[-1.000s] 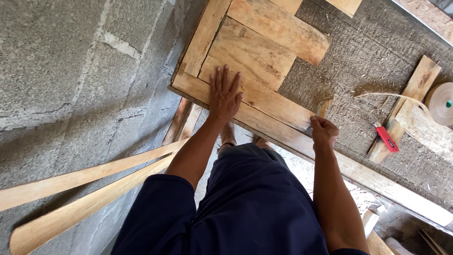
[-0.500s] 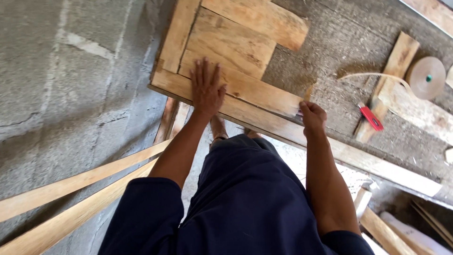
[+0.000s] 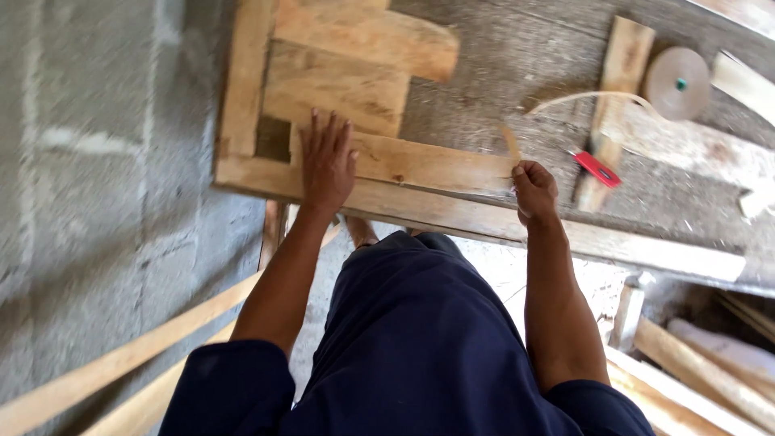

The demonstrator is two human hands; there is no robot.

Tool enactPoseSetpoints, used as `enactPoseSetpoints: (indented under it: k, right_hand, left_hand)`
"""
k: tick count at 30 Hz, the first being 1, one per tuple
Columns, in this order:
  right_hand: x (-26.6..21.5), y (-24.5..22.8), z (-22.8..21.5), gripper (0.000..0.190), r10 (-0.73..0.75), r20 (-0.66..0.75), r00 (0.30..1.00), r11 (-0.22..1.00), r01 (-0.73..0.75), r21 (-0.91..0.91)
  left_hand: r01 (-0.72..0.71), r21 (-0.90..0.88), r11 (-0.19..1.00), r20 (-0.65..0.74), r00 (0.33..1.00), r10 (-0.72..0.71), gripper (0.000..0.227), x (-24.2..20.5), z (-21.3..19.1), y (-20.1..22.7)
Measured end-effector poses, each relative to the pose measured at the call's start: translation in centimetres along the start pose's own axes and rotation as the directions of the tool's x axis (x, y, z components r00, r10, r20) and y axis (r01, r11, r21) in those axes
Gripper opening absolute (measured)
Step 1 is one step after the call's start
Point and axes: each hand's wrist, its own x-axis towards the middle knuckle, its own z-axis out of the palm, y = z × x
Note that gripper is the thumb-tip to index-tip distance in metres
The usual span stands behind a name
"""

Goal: Assembling a wooden panel by cutting and fitting wooden slats into a frame on a workbench.

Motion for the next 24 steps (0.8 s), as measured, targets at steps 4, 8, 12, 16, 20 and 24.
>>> enactPoseSetpoints:
  k: [4,8,12,16,20,24]
  right_hand:
    - [-1.8,-1.2,-3.5,0.003,-0.033,-0.028,0.999,0.997,0.034,0.063]
    - [-3.0,-1.3,-6.8,0.001,-0.114,-0.018,0.993,0.990,0.115,0.086]
    - [-3.4,-0.4,-9.3,0.004,-0.252,-0.037,0.967,0.962,0.254,0.099]
    - [-4.3,-2.3,-9.9,0.007,-0.250,-0.174,0.953,0.954,0.272,0.123]
    - [-5.0,-5.6,-9.2,0.018,-0.181,-0.367,0.912,0.858,0.329,0.394]
    - [-4.6,-4.0,-7.8,0.022,-0.399,-0.186,0.898,0.821,0.440,0.363]
  left_hand:
    - [-0.097,-0.053,0.994,-0.038,0.995,0.095,0.049,1.1,-1.4,2.0]
    - [-0.092,-0.065,0.994,0.023,0.995,0.093,0.029,1.8,-1.8,3.8]
    - [0.111,-0.278,0.954,0.344,0.939,-0.010,0.011,2.2,-2.2,5.6]
    - [-0.097,-0.306,0.947,0.219,0.961,0.169,0.011,1.8,-0.3,5.6]
    - [0.404,-0.486,0.775,0.497,0.857,-0.135,0.010,2.1,2.2,6.1]
    - [0.467,-0.666,0.581,0.455,0.872,-0.180,0.011,1.7,7.1,7.6]
